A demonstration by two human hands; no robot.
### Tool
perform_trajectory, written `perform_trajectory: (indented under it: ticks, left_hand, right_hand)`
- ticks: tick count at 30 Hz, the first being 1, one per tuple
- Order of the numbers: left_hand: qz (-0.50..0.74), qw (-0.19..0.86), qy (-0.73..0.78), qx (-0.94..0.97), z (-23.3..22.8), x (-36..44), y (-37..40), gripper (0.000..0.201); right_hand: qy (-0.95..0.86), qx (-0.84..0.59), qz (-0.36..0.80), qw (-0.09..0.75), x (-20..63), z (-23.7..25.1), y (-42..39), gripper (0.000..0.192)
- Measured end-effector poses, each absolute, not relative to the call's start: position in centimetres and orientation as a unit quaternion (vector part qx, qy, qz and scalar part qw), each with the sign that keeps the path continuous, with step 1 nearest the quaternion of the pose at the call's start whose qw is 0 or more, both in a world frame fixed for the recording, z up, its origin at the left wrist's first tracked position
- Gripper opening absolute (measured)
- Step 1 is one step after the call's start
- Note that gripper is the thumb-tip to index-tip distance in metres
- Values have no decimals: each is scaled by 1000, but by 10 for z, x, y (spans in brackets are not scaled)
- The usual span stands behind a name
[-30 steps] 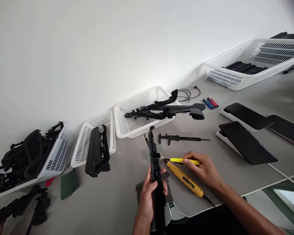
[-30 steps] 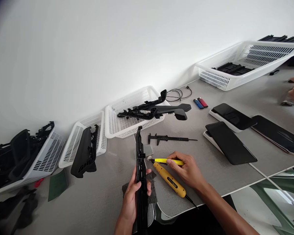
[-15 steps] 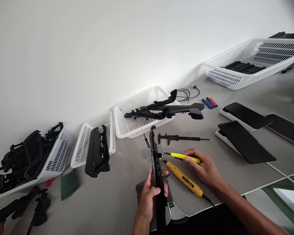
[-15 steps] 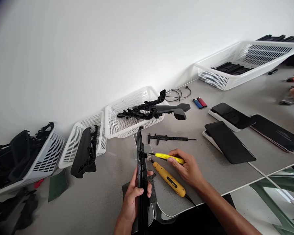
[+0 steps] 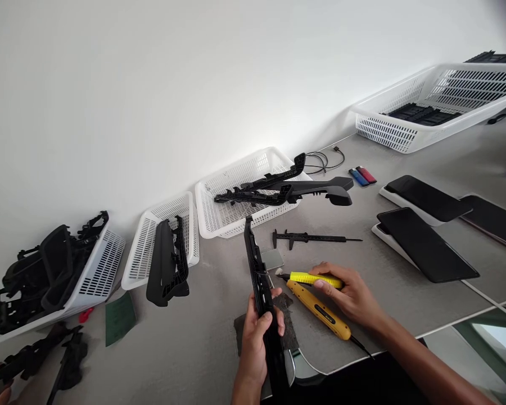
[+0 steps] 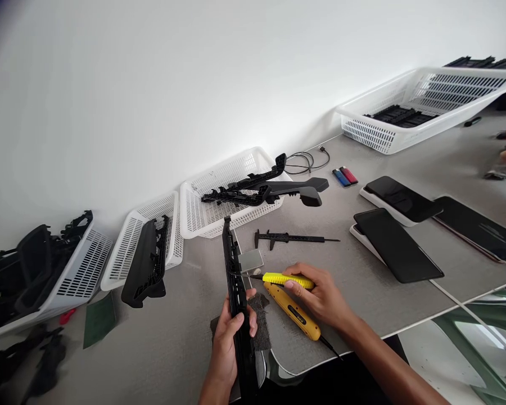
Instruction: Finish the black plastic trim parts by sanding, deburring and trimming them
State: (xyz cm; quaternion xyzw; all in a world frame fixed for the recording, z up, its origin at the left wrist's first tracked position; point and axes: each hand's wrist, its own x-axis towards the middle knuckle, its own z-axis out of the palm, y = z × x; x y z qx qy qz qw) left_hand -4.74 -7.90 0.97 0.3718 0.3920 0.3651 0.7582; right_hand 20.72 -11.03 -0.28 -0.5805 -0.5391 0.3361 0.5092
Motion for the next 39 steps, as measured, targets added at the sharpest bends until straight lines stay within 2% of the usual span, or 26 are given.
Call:
perform_trajectory:
  ticks: [7, 14, 23, 30, 34, 39]
  left_hand:
    - [348, 753, 390, 399, 13, -44, -80, 41]
    - [329, 793, 340, 384, 7, -48, -80, 73]
    - [351, 800, 330, 357, -4, -50, -81, 68]
    - [352, 803, 335, 344, -3, -50, -79, 73]
    - [351, 802, 340, 344, -2, -50, -78, 74]
    - [351, 803, 337, 345, 0, -50, -77, 66]
  right_hand:
    - [-531, -618, 293, 501, 206, -8, -106, 34]
    - [-487, -656, 233, 527, 207, -7, -107, 41]
    - [-498, -640, 234, 536, 208, -2, -108, 36]
    - [-521, -610, 322, 502, 207, 4, -107, 36]
    - [-515, -617, 336, 490, 205, 7, -107, 38]
    - [-513, -617, 349, 485, 207, 11, -106, 45]
